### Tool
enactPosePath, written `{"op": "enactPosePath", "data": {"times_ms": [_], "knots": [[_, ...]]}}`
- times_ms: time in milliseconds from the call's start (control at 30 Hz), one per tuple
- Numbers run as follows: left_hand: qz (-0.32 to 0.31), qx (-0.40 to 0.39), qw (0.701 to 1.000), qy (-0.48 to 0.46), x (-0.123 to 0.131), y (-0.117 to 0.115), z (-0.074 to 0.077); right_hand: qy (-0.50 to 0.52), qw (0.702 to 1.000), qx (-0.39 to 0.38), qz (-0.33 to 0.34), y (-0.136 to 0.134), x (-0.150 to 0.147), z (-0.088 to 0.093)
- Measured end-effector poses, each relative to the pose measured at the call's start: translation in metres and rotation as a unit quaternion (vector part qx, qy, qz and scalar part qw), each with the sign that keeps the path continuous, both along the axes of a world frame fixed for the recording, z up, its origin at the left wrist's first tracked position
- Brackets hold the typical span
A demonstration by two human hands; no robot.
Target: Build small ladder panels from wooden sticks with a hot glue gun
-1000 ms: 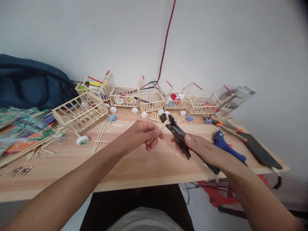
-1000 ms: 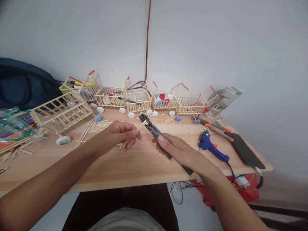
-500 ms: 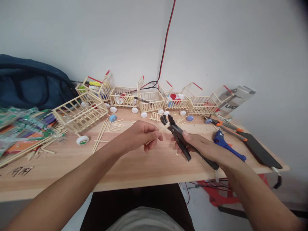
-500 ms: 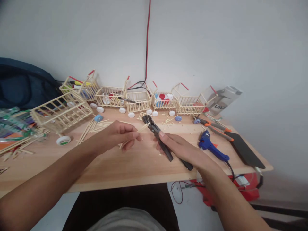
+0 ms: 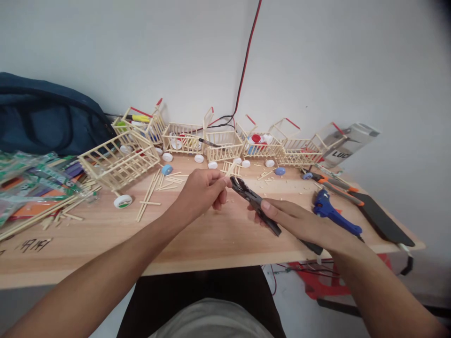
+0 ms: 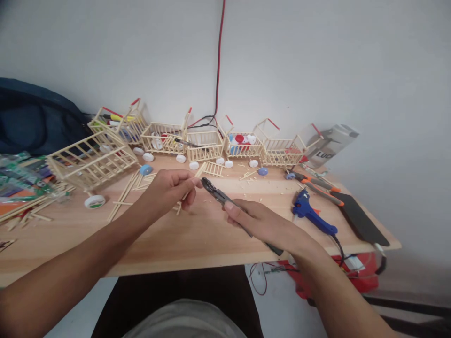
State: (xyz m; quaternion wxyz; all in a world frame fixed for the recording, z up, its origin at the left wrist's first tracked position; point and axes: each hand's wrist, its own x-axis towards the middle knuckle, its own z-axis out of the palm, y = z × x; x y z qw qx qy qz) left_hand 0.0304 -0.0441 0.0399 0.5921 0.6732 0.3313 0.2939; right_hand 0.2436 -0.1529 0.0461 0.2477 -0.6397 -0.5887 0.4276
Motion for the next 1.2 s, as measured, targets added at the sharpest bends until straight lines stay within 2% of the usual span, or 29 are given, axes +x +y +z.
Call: {"op": "enactPosePath", "data": {"times_ms": [167,300,433,733,1100,1200], "knots": [[-0.036,-0.061,0.997,-0.017,0.0,0.0,0.002,-0.014,1.0,-0.01,-0.016,-0.003,0.002,0.004],[-0.076,-0.072,0.994,0.004,0.0,-0.003,0.005,-0.023,1.0,-0.02,-0.003,-0.006,0.003,0.008],[-0.125,-0.089,0.988,0.025,0.001,-0.007,0.004,-0.035,0.999,0.0,-0.021,-0.006,0.001,0.013],[-0.168,-0.12,0.978,-0.032,0.004,0.002,-0.015,-0.057,0.998,0.015,0.004,-0.008,0.002,0.012],[-0.181,-0.124,0.975,-0.027,0.0,0.0,-0.009,-0.155,0.987,0.035,-0.002,-0.01,-0.013,0.022],[-0.181,-0.122,0.976,-0.028,-0.001,0.0,-0.009,-0.174,0.983,0.054,-0.008,-0.011,-0.016,0.02]]}}
